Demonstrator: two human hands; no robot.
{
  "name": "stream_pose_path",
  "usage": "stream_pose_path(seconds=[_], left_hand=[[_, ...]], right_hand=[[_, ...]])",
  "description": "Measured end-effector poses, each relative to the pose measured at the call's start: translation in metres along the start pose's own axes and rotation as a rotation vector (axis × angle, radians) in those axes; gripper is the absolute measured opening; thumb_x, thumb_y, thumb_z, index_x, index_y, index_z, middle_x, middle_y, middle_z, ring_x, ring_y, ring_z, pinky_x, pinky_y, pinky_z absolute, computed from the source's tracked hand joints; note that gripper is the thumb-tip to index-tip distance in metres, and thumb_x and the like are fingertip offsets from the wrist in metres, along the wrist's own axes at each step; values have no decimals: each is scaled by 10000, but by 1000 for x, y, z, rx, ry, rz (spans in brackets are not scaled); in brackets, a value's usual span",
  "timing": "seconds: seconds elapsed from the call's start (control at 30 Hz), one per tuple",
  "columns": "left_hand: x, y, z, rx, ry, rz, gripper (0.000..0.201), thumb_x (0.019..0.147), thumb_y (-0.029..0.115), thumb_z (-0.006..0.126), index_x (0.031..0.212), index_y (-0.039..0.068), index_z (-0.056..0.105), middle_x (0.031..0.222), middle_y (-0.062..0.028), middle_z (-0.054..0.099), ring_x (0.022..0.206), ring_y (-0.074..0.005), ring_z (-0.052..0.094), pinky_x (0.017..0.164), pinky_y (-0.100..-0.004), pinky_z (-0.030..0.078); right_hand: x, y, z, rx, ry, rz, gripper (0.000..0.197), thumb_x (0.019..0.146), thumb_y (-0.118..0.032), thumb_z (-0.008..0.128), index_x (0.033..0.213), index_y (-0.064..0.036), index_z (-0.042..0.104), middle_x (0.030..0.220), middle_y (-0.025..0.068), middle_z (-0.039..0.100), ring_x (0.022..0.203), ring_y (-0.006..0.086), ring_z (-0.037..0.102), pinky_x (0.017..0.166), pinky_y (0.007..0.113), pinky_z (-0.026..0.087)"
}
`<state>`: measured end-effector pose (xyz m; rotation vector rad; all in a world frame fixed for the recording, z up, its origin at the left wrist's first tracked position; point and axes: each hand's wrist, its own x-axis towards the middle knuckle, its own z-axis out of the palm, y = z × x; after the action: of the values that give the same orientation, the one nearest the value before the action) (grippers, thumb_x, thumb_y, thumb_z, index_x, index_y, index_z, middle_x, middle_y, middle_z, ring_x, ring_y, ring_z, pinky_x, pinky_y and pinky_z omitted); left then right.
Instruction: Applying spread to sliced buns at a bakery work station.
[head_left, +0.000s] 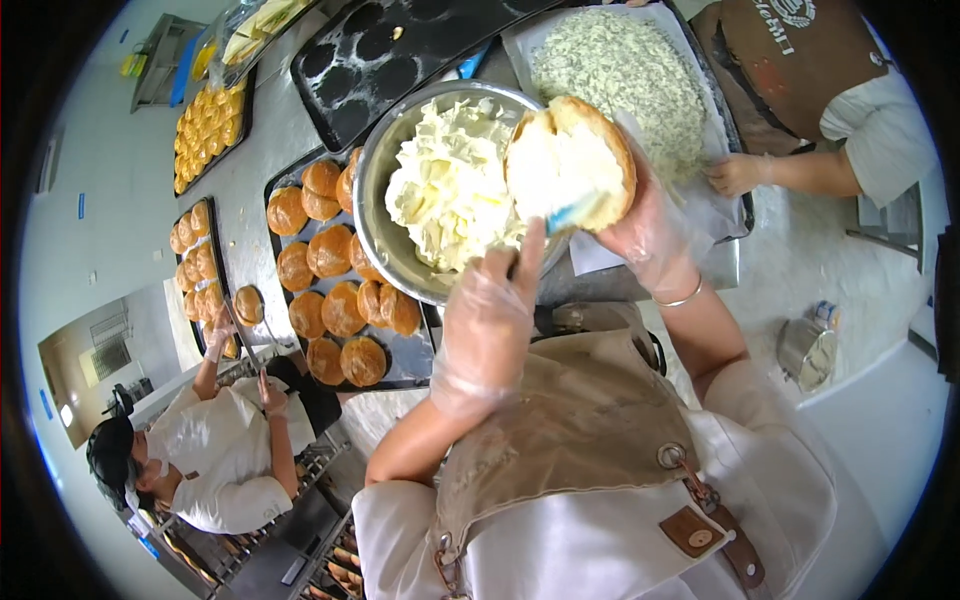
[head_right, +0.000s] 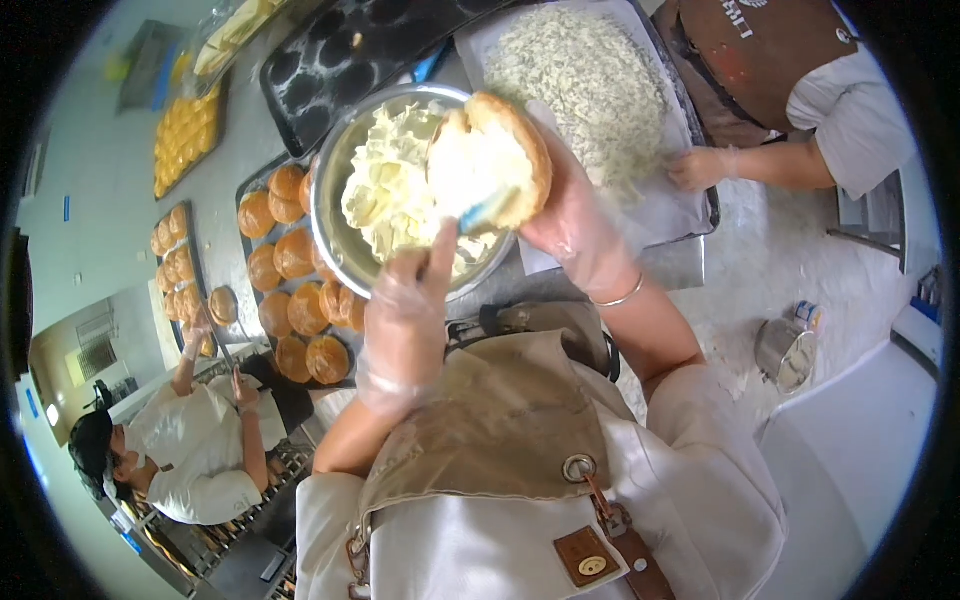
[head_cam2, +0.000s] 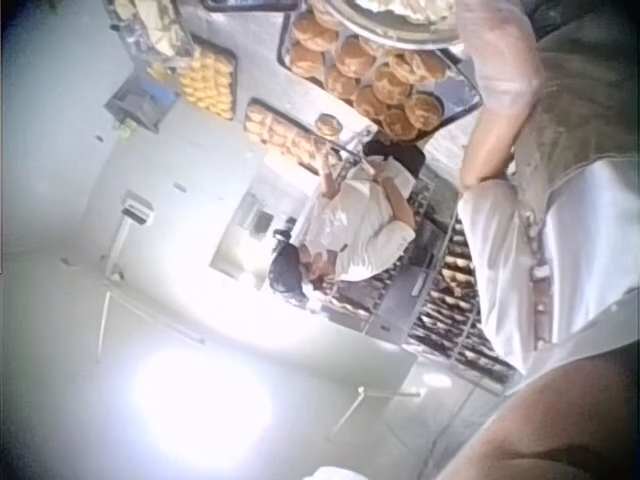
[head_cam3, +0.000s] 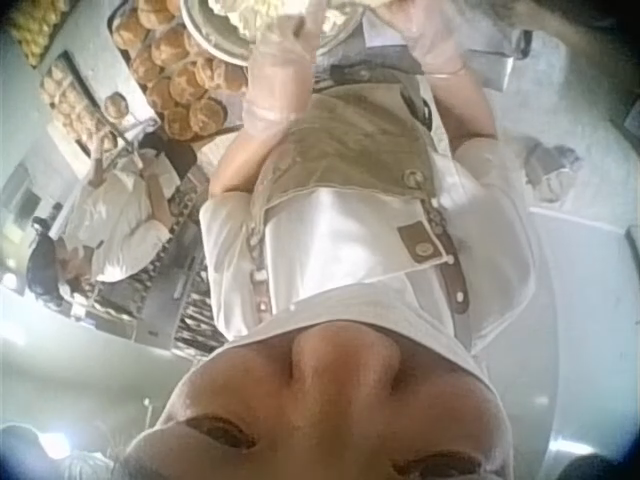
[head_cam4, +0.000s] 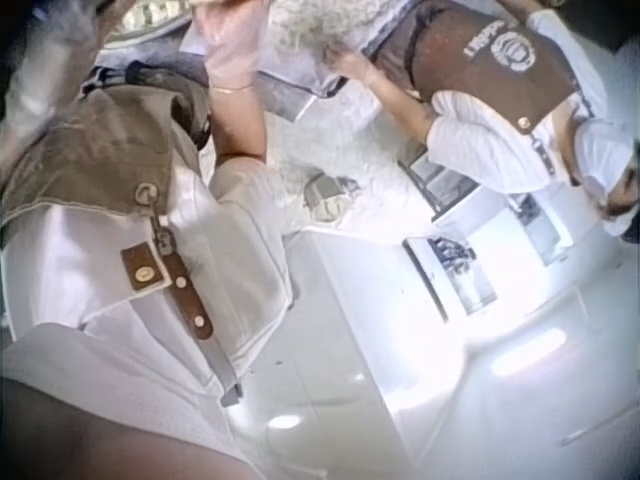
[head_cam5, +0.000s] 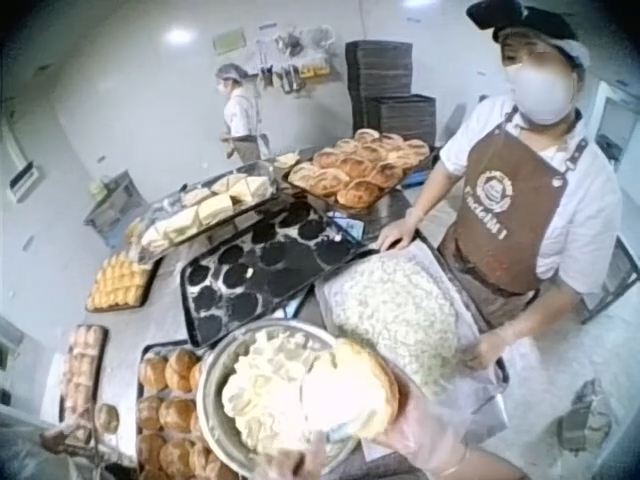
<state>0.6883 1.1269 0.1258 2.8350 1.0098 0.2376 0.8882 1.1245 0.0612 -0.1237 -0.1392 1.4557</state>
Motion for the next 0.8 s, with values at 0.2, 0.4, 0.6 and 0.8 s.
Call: stream_pose_path(seconds=[0.2,0.4,0.6,0.8], left_hand=[[-17,-8,-30,-391,-195,-55,576,795,-96,600,1339,93,599,879,-150,547,869,-268,609,729,-327,502],[33,-61,4,-902,163,-139,403,901,-39,560,1288,41,639,843,-79,619,700,-176,590,633,-290,493],[12,-78,-11,-848,60,-526,362,937,-19,560,1295,-21,613,882,-47,634,648,-81,505,614,-216,433],[-80,-109,-4,-1117,348,-874,316,988,15,543,1296,-9,613,887,-58,645,661,-54,489,589,-185,406]], right_hand=[[-4,-8,-7,-1171,-158,-356,706,876,-167,727,1449,43,372,1449,162,480,1320,253,495,1128,414,397],[-29,-17,-8,-1024,-189,-117,860,741,-110,850,1446,44,380,1459,157,476,1323,240,489,1129,371,375],[-16,-57,-52,-587,383,28,688,798,-83,773,1411,-6,472,1422,135,509,1302,261,508,1083,389,440],[52,-90,-110,-2213,328,-514,547,872,-263,703,1377,-131,539,1425,188,480,1330,334,454,1087,475,396]])
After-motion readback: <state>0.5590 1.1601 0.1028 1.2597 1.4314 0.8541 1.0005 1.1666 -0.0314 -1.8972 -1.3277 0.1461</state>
